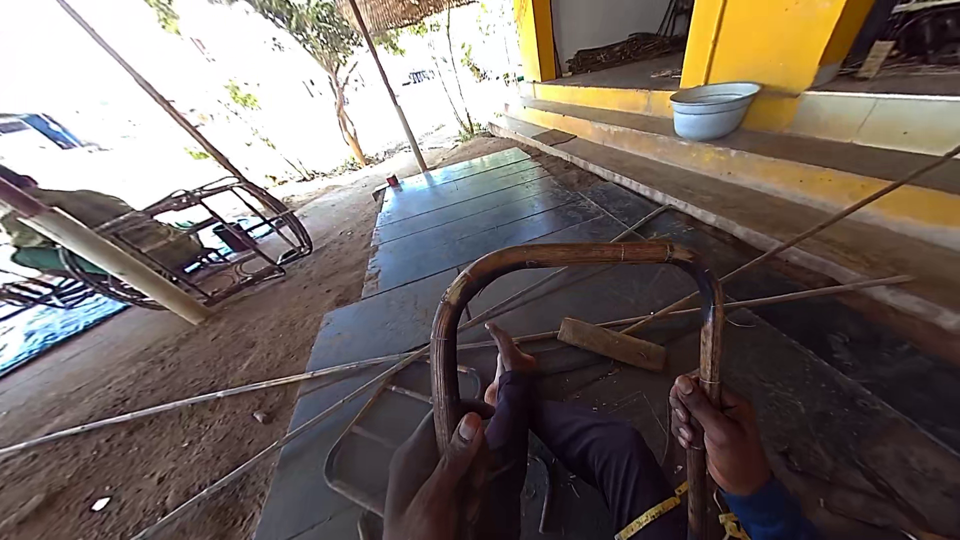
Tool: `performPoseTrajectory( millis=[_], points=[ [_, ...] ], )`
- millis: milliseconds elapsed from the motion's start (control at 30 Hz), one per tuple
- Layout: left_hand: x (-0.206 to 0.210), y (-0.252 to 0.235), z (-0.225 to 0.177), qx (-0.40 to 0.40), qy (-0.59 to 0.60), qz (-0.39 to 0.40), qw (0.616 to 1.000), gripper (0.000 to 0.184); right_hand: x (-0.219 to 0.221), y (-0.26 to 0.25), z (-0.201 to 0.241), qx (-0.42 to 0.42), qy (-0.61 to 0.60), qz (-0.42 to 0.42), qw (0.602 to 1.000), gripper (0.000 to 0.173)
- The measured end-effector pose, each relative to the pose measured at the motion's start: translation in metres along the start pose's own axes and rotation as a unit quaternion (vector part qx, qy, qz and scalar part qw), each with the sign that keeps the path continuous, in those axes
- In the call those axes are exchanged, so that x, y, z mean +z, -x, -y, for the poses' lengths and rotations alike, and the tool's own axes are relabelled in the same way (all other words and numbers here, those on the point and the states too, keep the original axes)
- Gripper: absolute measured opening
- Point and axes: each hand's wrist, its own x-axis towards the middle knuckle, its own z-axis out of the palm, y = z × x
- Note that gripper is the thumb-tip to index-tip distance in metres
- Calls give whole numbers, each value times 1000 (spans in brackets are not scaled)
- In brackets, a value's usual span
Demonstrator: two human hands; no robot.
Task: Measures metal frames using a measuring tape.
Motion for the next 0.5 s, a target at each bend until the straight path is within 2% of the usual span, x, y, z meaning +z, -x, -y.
performPoseTrajectory(
  millis=[67, 133, 167, 200, 233, 300, 333, 400, 433, 500],
  points=[
    [3, 1, 7, 9, -30, -17, 999, 32, -2, 4, -4, 0, -2, -19, 1000, 30],
    [8, 1, 10, 61, -183, -65, 979, 39, 0, 2, -4, -32, 19, -65, 997, 28],
    [9, 1, 10, 93, -296, -94, 946, 56, 3, -1, -2, -71, 38, -91, 993, 26],
    [10, 1, 7, 130, -355, -109, 919, 76, 8, -5, 0, -131, 53, -112, 984, 23],
    [12, 0, 2, 180, -348, -114, 913, 87, 12, -9, 3, -203, 74, -120, 969, 20],
    [24, -1, -12, 241, -187, -91, 948, 86, 21, -18, 5, -344, 134, -91, 925, 15],
    [32, 0, -16, 223, -72, -61, 970, 87, 23, -21, 3, -396, 177, -50, 900, 17],
    [41, 9, -16, 134, 121, -8, 983, 93, 21, -22, -14, -450, 285, 63, 844, 22],
    [45, 15, -10, 91, 185, -17, 978, 88, 18, -21, -27, -462, 338, 110, 813, 21],
    [51, 24, 16, 16, 274, -101, 956, 78, 5, -16, -57, -461, 435, 167, 755, 18]
  ],
)
